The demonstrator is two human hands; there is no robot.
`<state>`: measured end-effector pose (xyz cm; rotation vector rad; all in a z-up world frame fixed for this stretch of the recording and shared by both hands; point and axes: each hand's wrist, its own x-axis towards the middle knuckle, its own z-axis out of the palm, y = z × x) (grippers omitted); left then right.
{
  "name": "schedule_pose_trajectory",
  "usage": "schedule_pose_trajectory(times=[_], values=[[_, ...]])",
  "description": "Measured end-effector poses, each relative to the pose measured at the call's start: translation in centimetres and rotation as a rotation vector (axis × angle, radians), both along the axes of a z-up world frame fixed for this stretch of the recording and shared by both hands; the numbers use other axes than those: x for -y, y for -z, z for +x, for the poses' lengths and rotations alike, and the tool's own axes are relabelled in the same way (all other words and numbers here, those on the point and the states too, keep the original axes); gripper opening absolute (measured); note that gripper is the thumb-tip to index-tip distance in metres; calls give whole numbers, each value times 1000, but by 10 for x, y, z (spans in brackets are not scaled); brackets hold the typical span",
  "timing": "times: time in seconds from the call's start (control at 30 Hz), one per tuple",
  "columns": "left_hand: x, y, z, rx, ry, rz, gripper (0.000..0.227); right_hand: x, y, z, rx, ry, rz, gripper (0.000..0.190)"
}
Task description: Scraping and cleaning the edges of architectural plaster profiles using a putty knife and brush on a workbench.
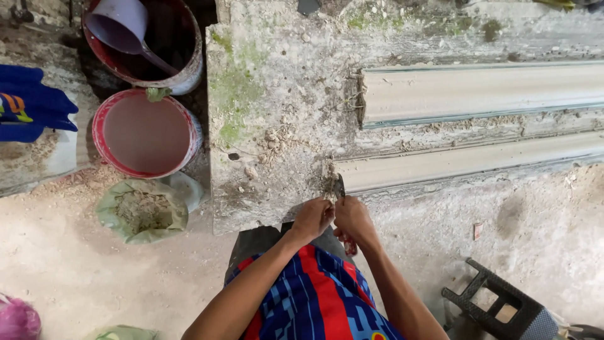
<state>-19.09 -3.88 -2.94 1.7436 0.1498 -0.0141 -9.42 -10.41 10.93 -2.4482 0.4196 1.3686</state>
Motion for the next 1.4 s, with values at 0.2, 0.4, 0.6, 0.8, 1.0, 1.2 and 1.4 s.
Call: schedule_pose_trajectory(times=[0.2,0.4,0.6,0.8,1.0,1.2,1.4], values=[[4,6,6,-162,49,60,12,22,50,5,114,-236,56,48],[-4,4,3,2,10,4,13,24,57,6,305,-450,82,40],[18,28,-10,-49,24,45,19,55,83,-5,183,-421,47,38],[-8,0,6,-55,43,10,14,40,97,15,543,-541,71,36],[-7,25,11,-44,30,114,17,57,114,7,482,-501,14,37],[2,10,-3,-14,-30,103,16,-10,27,63,289,-307,87,32],[-43,-32,21,-259,57,-57,26,61,-32,4,312,-21,176,49]])
